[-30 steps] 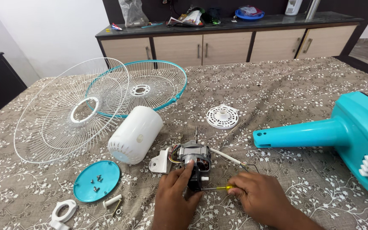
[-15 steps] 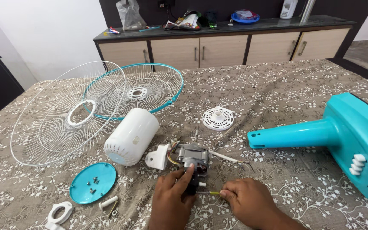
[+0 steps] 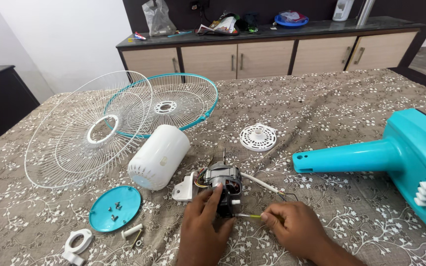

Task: The person disassembles a fan motor using a screwdriver, removes a black plastic gear, and then reassembles the motor by reattaching the gear and securing the housing with screws. The person handles the motor, gear, and screws throughout the process.

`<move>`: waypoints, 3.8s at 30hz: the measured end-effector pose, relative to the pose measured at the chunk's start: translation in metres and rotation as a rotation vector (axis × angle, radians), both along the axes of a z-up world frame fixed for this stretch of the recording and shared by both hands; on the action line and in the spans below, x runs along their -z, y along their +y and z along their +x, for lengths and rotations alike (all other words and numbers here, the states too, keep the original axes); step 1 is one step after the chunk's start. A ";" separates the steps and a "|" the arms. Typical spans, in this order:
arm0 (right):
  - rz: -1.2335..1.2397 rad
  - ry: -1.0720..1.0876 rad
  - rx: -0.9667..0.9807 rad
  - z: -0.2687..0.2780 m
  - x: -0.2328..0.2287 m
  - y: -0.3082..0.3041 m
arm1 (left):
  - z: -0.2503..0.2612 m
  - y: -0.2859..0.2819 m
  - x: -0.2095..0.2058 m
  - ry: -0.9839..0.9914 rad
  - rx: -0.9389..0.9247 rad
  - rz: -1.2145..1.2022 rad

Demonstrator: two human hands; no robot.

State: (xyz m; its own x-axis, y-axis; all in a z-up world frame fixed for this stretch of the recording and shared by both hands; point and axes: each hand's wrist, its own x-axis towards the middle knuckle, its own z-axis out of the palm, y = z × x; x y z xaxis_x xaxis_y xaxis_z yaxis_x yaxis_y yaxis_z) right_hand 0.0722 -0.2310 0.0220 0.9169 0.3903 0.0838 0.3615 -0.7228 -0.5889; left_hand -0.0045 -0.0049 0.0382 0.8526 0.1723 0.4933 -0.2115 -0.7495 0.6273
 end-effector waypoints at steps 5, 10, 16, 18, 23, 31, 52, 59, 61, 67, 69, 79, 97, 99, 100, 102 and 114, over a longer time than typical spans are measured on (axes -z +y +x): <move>0.161 -0.115 0.177 0.011 0.004 -0.008 | -0.005 0.001 -0.006 0.095 0.003 -0.100; 0.149 -0.318 0.442 0.024 0.009 -0.017 | -0.010 0.003 -0.011 -0.148 -0.068 -0.066; 0.054 -0.328 0.441 0.037 0.019 -0.022 | -0.021 0.032 -0.037 0.044 -0.175 -0.098; 0.060 -0.330 0.456 0.037 0.020 -0.025 | -0.027 0.051 -0.046 0.293 -0.228 -0.157; -0.132 -0.183 0.570 0.037 0.016 -0.021 | -0.054 0.114 -0.049 0.370 -0.530 0.126; -0.190 -0.284 0.389 0.037 0.015 -0.014 | -0.061 0.158 0.010 0.501 -0.398 0.216; -0.245 -0.188 0.270 0.019 -0.008 0.000 | -0.041 0.145 0.018 0.430 -0.342 0.158; 0.079 -0.316 -0.065 0.017 0.002 -0.010 | -0.014 0.056 -0.009 0.575 -0.016 -0.198; 0.104 -0.285 -0.138 0.019 0.004 -0.012 | -0.004 0.035 -0.016 0.584 0.003 -0.202; 0.188 -0.261 -0.165 0.019 0.004 -0.013 | 0.011 -0.003 -0.030 0.363 -0.068 -0.161; 0.195 -0.265 -0.158 0.019 0.004 -0.012 | 0.014 -0.007 -0.035 0.374 -0.088 -0.249; 0.241 -0.147 0.175 0.025 0.005 -0.011 | 0.020 0.000 -0.032 0.404 -0.076 -0.673; -0.028 -0.394 0.547 0.036 0.010 -0.022 | 0.038 0.059 0.031 0.081 0.316 -1.098; -0.069 -0.424 0.603 0.038 0.009 -0.026 | 0.039 0.064 0.033 0.076 0.376 -1.159; -0.062 -0.470 0.615 0.038 0.008 -0.028 | 0.038 0.065 0.034 0.102 0.396 -1.099; -0.066 -0.482 0.654 0.038 0.006 -0.029 | 0.036 0.068 0.033 0.148 0.435 -0.975; 0.178 -0.839 0.224 0.007 -0.016 -0.007 | 0.021 0.058 -0.002 0.552 0.728 -1.142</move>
